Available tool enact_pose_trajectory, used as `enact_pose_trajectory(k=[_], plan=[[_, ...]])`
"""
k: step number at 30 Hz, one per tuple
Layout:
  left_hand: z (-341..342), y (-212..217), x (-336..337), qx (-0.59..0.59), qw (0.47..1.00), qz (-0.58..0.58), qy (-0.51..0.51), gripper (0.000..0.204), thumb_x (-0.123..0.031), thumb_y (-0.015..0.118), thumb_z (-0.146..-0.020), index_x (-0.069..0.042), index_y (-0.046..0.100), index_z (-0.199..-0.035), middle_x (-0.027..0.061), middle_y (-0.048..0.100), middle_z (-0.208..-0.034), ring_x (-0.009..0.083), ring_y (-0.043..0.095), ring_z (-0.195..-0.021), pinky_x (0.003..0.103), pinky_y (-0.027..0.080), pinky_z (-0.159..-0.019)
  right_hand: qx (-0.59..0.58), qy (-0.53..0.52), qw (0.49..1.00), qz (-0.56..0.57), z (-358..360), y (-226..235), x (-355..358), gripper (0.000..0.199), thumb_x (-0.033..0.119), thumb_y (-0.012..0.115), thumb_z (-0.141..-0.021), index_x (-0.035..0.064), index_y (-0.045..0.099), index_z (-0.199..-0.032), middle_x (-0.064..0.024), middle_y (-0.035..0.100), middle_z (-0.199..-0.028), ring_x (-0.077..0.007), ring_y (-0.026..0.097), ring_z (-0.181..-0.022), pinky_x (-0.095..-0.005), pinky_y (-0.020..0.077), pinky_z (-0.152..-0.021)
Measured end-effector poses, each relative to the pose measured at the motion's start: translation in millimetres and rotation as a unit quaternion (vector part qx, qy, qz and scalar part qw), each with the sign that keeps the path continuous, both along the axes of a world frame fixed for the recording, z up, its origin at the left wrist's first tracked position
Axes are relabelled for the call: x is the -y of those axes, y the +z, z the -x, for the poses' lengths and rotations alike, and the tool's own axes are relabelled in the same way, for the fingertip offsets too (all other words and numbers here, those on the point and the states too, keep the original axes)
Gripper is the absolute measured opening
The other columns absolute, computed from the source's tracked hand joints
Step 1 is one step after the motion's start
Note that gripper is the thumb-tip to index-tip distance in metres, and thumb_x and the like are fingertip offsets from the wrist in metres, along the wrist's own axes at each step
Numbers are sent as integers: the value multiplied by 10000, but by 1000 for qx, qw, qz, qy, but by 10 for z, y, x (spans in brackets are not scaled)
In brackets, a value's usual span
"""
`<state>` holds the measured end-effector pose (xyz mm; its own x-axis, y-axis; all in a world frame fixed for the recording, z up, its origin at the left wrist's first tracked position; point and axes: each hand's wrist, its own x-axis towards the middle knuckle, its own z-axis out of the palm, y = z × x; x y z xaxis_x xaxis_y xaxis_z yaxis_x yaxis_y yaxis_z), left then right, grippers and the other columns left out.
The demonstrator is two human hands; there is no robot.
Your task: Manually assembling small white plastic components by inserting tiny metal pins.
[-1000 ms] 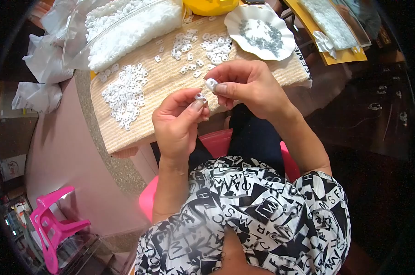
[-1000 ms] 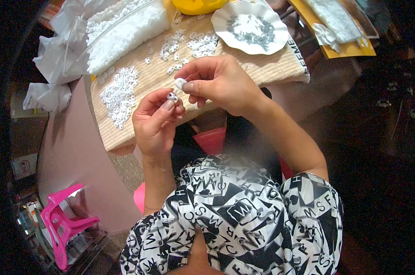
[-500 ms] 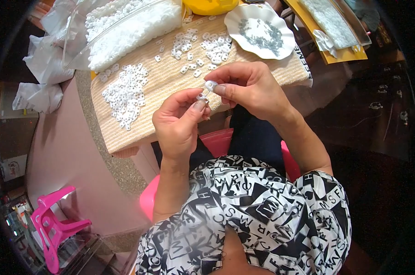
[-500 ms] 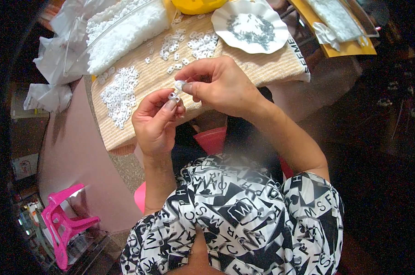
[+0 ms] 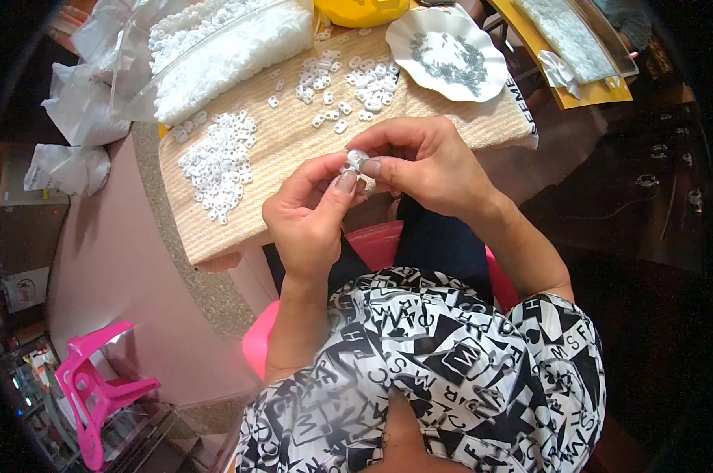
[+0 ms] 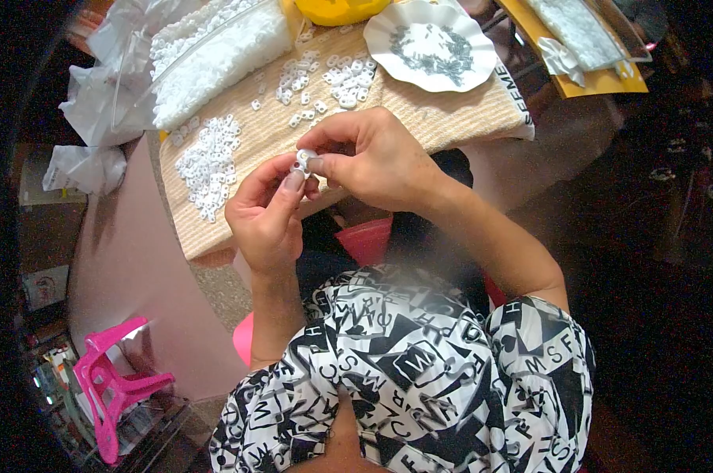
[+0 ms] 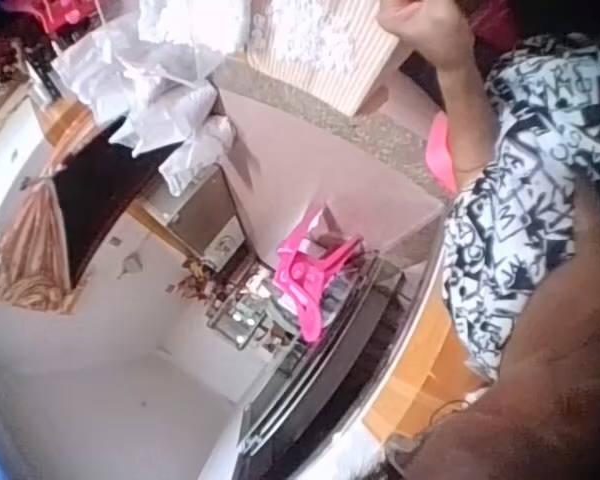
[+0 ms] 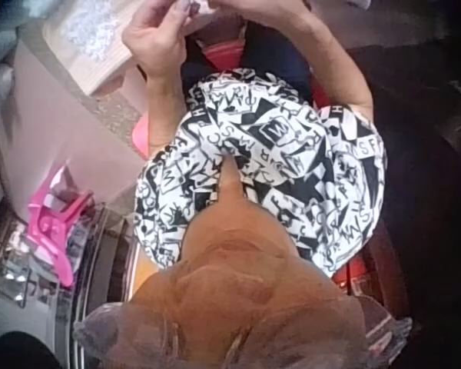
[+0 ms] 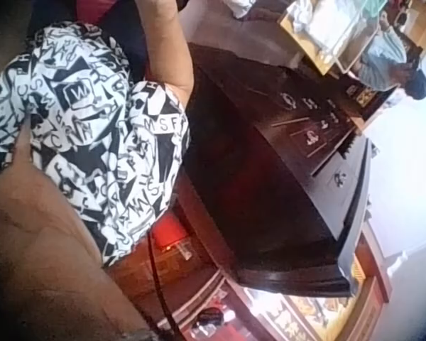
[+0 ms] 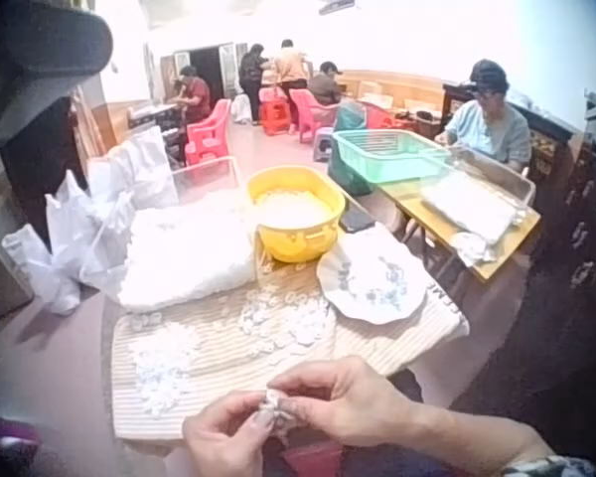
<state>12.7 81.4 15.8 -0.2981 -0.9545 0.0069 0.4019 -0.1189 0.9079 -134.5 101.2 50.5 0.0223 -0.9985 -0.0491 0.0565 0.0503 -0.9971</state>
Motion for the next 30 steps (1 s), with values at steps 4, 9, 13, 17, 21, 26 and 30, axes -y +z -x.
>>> enact_pose_trajectory(k=[4,9,13,17,21,26,30], plan=[[-16,-44,21,-10,999,39,-10,209,-15,603,-776,73,565,-962,106,602,-819,140,573,-675,230,483,-604,34,12,999,4,44,-9,6,152,14,605,-765,-35,577,-906,-35,588,-726,-62,539,-633,-183,440,-545],[-40,-89,49,-45,995,69,-62,253,-58,624,-772,65,557,-983,112,600,-838,159,574,-699,248,484,-629,56,50,997,5,90,7,-7,160,22,623,-750,-22,580,-897,-32,582,-705,-56,533,-587,-169,431,-493],[-29,-104,60,-88,991,78,-62,252,-71,652,-753,53,577,-959,98,588,-861,132,549,-748,222,452,-658,96,58,993,-20,87,30,-22,112,12,629,-741,-24,595,-841,-39,584,-696,-68,545,-565,-174,435,-470],[-59,-183,101,-69,972,220,-54,263,-98,674,-734,27,586,-949,109,562,-900,154,523,-816,230,416,-700,124,70,989,-33,52,17,-54,95,-7,635,-732,-27,598,-817,-53,585,-698,-79,554,-559,-181,441,-472],[-45,-196,93,-49,960,272,-36,251,-99,681,-728,17,586,-928,117,561,-887,162,523,-803,232,418,-684,124,71,989,-26,46,16,-90,97,-13,639,-729,-27,598,-815,-60,586,-706,-87,556,-557,-187,449,-481],[-16,-190,84,-58,945,321,-19,239,-82,667,-737,6,572,-939,128,558,-870,177,520,-777,246,421,-664,80,63,995,-18,24,89,-128,96,-16,641,-725,-30,593,-806,-59,584,-707,-93,558,-568,-192,446,-485],[-6,-163,93,-66,937,342,-22,242,-70,660,-740,4,568,-951,128,554,-854,179,518,-745,251,419,-642,74,64,995,-22,16,116,-145,87,-21,637,-725,-33,589,-797,-59,584,-710,-87,550,-570,-192,443,-489]])
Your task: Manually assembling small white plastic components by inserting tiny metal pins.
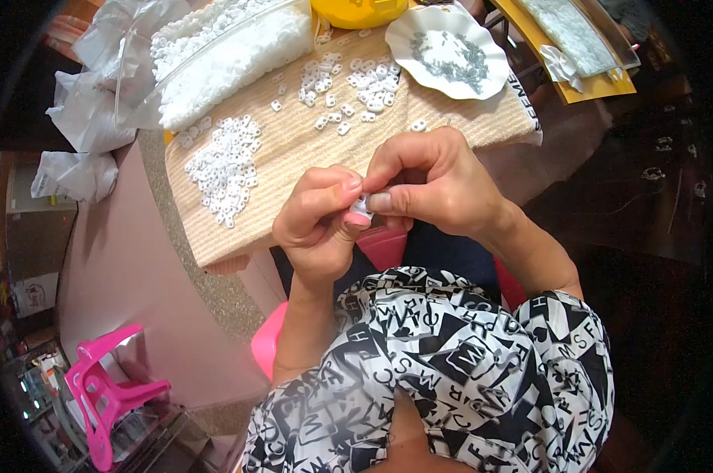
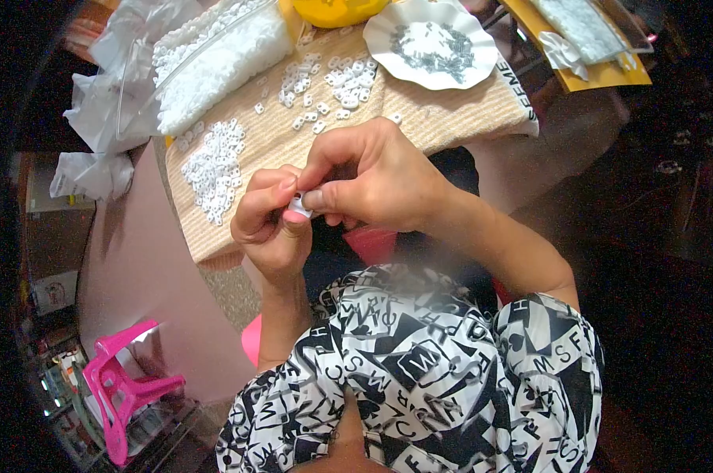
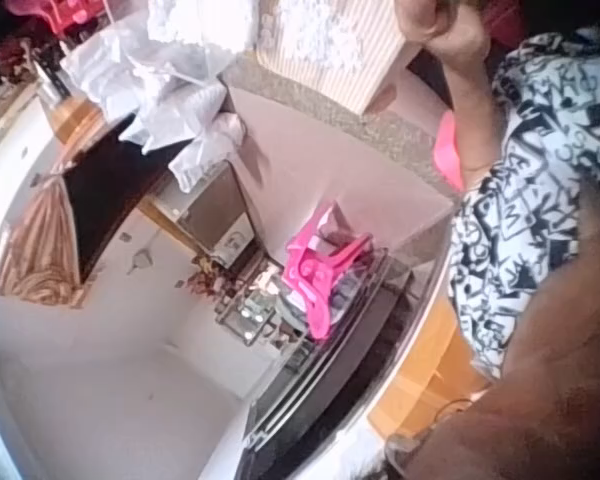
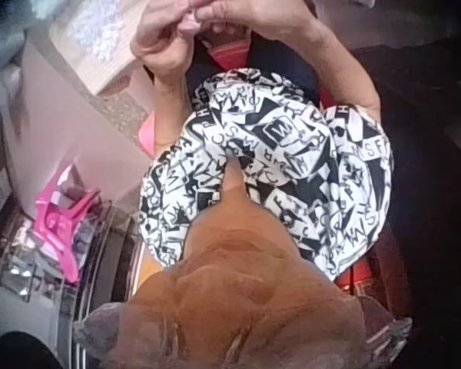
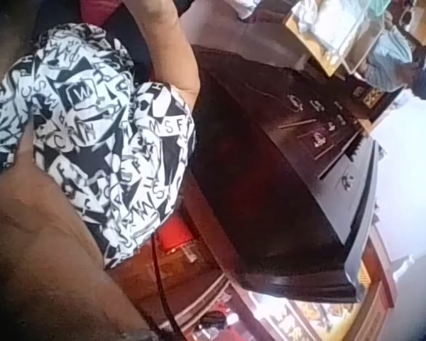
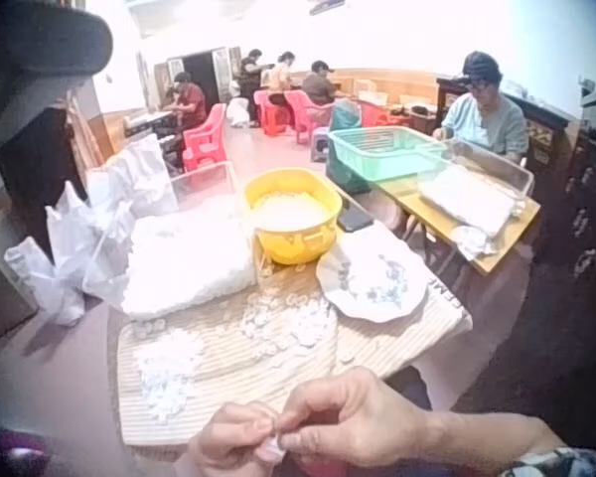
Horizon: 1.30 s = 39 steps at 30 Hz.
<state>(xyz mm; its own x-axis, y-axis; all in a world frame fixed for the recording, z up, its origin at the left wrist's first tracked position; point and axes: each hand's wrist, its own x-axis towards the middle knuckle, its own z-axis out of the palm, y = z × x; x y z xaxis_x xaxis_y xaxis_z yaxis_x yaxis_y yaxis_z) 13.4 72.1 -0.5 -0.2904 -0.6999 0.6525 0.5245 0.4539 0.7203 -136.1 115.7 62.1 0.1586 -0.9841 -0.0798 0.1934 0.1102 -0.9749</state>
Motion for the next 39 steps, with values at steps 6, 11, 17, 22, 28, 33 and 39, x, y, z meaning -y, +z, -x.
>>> enact_pose_trajectory(k=[6,11,17,22,28,33,39], plan=[[27,-30,0,-24,999,23,-15,246,-69,657,-740,2,560,-955,123,543,-819,183,510,-698,261,414,-609,-3,9,999,40,-43,-17,-33,79,-31,633,-721,-36,584,-782,-57,582,-714,-78,534,-579,-192,436,-492],[3,-93,-3,1,999,-33,10,226,-111,638,-773,-4,555,-954,128,551,-863,159,509,-721,245,413,-627,53,-4,998,-25,-27,51,-4,87,-24,610,-747,-43,581,-827,-71,592,-686,-100,566,-568,-199,451,-470],[-62,-174,56,-38,980,-170,-93,357,-184,580,-824,32,503,-1097,131,548,-961,172,540,-787,261,444,-675,76,-26,996,-46,-35,34,92,92,-9,572,-785,-33,580,-873,-55,585,-697,-80,549,-566,-188,454,-492],[-13,-42,27,-71,954,-281,-72,380,-180,583,-822,67,505,-1100,111,537,-948,174,535,-817,257,434,-713,69,-32,996,-37,-28,-39,128,134,24,589,-782,-18,574,-908,-47,605,-720,-83,572,-572,-180,467,-494],[-21,-250,147,-61,943,-325,-34,277,-144,579,-823,62,559,-1008,86,556,-801,157,522,-698,263,433,-625,-57,-164,983,59,248,-56,496,182,54,621,-744,-37,570,-893,-54,585,-682,-91,544,-553,-208,443,-487],[-17,-429,166,118,940,-296,119,151,-51,593,-800,33,595,-925,23,544,-720,71,495,-621,191,402,-564,-365,-307,842,253,713,294,1351,148,128,532,-684,12,622,-668,-152,598,-608,-247,604,-582,-331,454,-538],[94,-478,203,177,951,-212,139,163,-67,599,-800,30,596,-932,19,559,-723,72,504,-609,186,418,-566,-553,-373,692,276,1353,177,2115,138,75,527,-652,6,631,-713,-200,602,-697,-315,602,-671,-377,471,-633]])
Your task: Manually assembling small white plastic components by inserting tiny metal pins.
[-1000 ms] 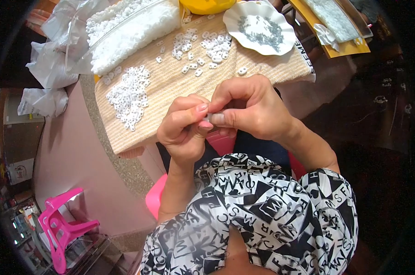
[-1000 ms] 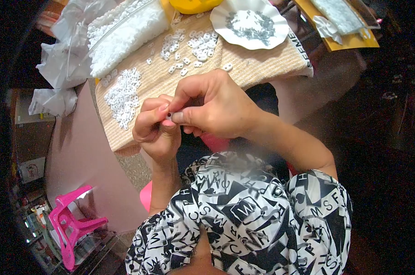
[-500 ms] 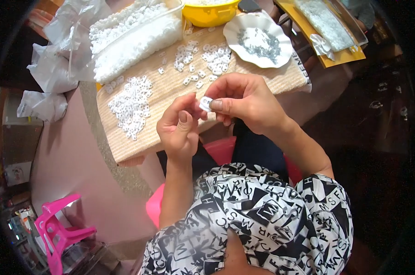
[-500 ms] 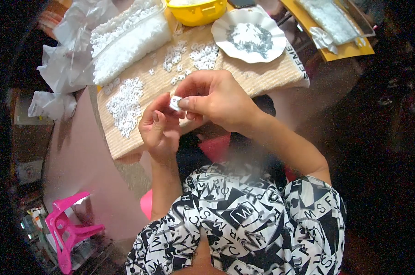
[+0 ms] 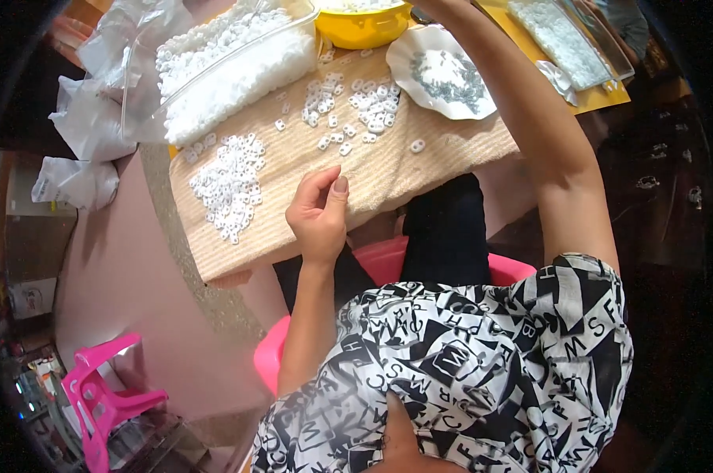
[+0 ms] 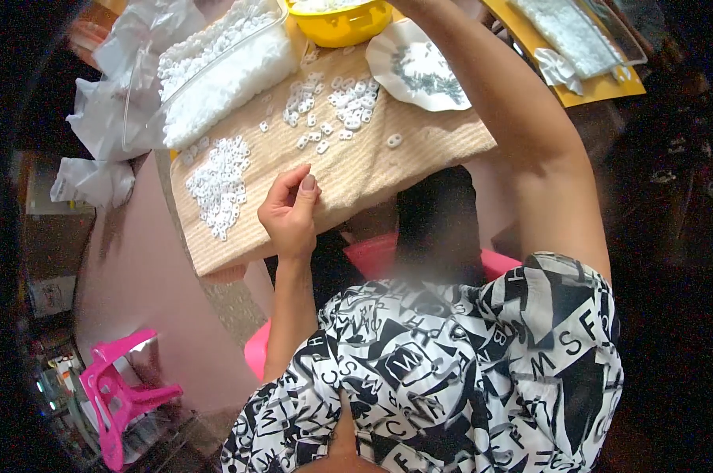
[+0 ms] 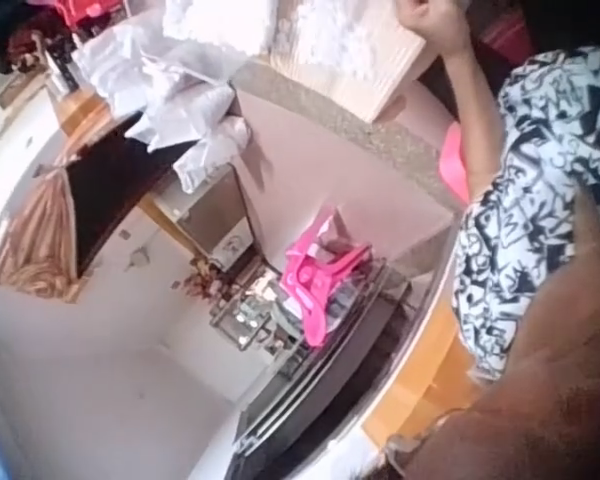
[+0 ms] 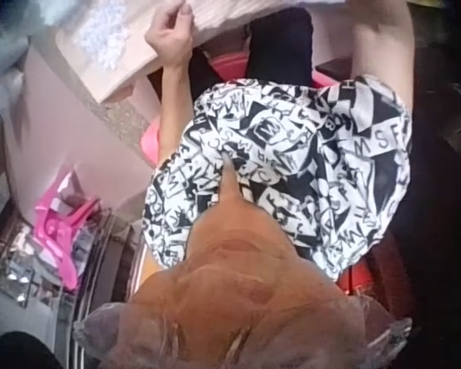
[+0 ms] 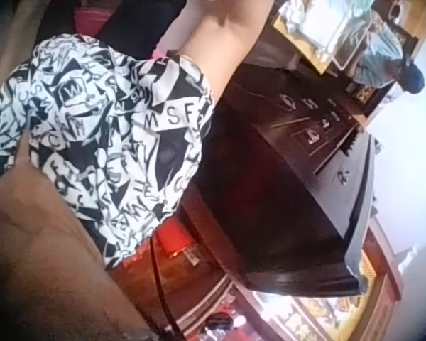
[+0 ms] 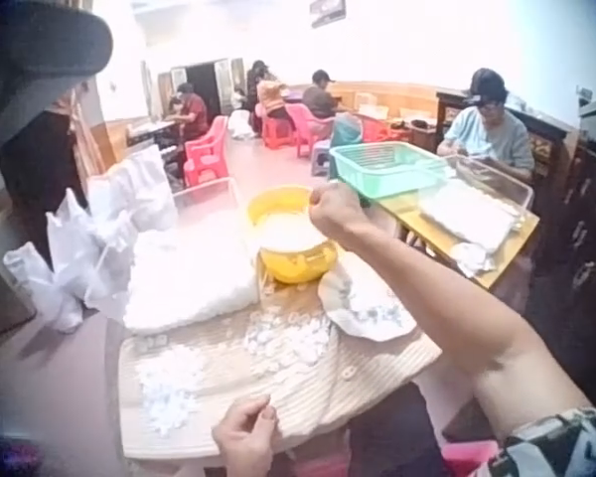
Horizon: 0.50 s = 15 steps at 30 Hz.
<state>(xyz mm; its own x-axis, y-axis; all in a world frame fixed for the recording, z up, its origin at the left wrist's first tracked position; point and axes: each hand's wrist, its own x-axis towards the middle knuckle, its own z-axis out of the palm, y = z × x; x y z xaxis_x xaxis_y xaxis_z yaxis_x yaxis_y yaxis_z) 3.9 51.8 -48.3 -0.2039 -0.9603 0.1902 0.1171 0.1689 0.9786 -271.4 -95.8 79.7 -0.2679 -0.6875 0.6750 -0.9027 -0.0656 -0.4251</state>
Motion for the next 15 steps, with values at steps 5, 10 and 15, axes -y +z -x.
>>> enact_pose_trajectory(k=[5,10,15], plan=[[-56,32,-2,1,999,-34,-7,140,-28,602,-785,43,592,-905,33,550,-808,68,493,-661,185,403,-590,-89,35,995,-5,-199,18,-395,194,128,516,-695,-1,633,-779,-213,603,-760,-347,593,-732,-395,467,-692],[-136,184,219,130,989,47,49,141,-7,609,-747,33,605,-882,47,565,-766,89,503,-650,207,414,-601,-166,93,955,-227,-177,-439,-990,118,43,572,-726,56,628,-828,-136,590,-700,-281,591,-720,-366,457,-642],[66,265,755,247,951,176,59,152,10,593,-706,-2,617,-855,103,570,-742,190,541,-627,270,439,-577,-188,75,922,-330,170,-698,-1182,253,15,604,-641,33,602,-893,-163,585,-862,-327,561,-826,-381,453,-714]])
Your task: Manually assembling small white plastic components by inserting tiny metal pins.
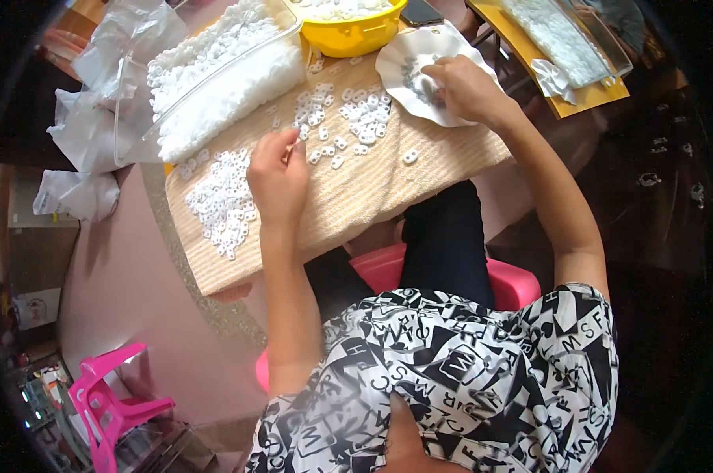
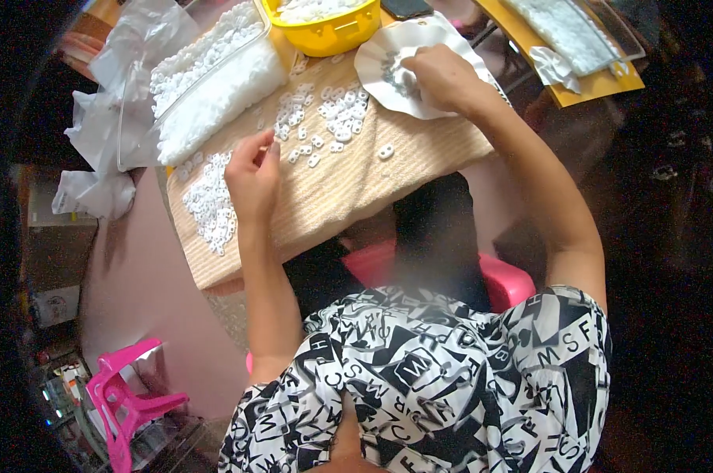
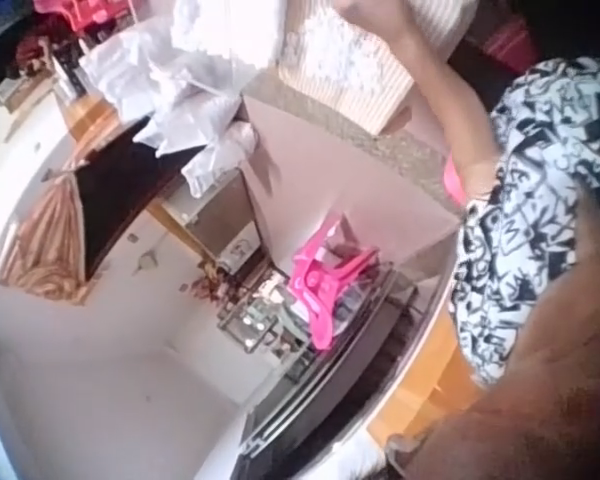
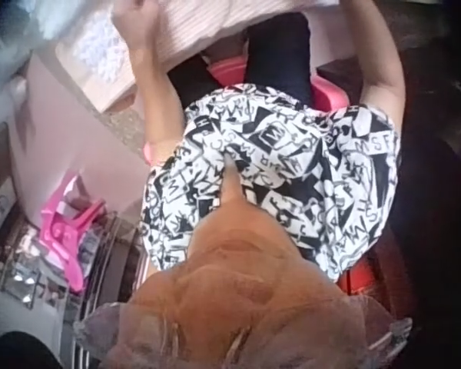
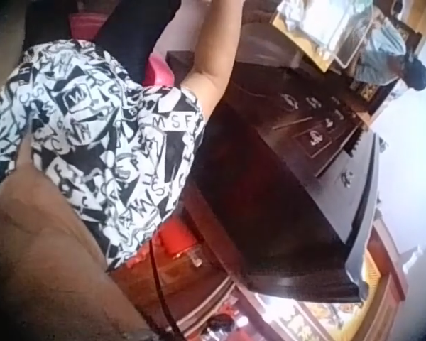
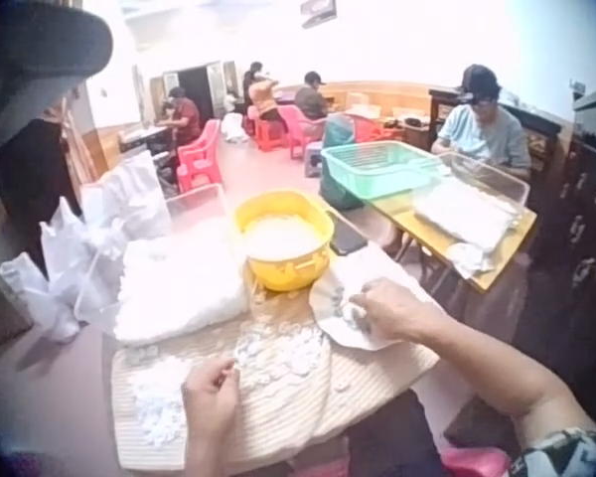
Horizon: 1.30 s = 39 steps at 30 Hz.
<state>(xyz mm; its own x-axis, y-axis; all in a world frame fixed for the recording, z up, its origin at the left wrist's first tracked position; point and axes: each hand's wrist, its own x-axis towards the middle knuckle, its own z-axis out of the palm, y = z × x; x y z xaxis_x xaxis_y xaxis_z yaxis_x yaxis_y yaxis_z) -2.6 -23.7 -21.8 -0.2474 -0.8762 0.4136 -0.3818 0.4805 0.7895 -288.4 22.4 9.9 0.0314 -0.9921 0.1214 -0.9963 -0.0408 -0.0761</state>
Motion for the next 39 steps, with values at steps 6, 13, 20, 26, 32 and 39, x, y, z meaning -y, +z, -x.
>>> enact_pose_trajectory(k=[6,13,20,26,32,39], plan=[[263,-67,442,165,963,204,-68,195,-29,605,-664,-61,643,-852,106,572,-854,277,519,-793,363,418,-751,58,68,994,62,95,-257,-38,151,11,576,-627,21,601,-775,-140,558,-726,-310,550,-726,-363,447,-650],[344,-51,461,235,950,186,-88,228,11,591,-642,-66,631,-853,152,551,-795,317,517,-771,364,425,-745,73,26,991,109,32,-255,-139,72,-18,528,-654,2,566,-712,-157,543,-713,-323,549,-722,-378,447,-655],[147,18,184,137,969,127,-162,169,83,546,-660,-2,602,-794,153,594,-848,304,584,-754,338,467,-649,31,23,995,92,34,-218,-105,114,6,535,-675,-11,546,-787,-184,554,-766,-331,561,-771,-384,453,-700],[-31,-48,77,74,983,59,-160,182,99,565,-684,11,604,-838,89,616,-861,179,593,-766,243,469,-672,43,40,984,168,66,-269,-109,41,0,526,-705,1,514,-744,-153,537,-722,-326,539,-749,-386,439,-653],[-117,-57,-41,-6,991,-54,-124,149,81,585,-701,14,621,-828,66,613,-828,137,567,-683,221,449,-629,256,-3,952,167,-233,-14,-337,40,30,511,-794,0,538,-793,-109,559,-726,-211,531,-624,-289,430,-599],[-2,218,-288,-331,854,-348,-200,185,-25,634,-746,34,602,-919,60,606,-780,94,549,-649,206,436,-576,722,26,690,-37,-679,183,-519,125,98,530,-831,-23,563,-833,-38,563,-711,-80,504,-598,-201,427,-551]])
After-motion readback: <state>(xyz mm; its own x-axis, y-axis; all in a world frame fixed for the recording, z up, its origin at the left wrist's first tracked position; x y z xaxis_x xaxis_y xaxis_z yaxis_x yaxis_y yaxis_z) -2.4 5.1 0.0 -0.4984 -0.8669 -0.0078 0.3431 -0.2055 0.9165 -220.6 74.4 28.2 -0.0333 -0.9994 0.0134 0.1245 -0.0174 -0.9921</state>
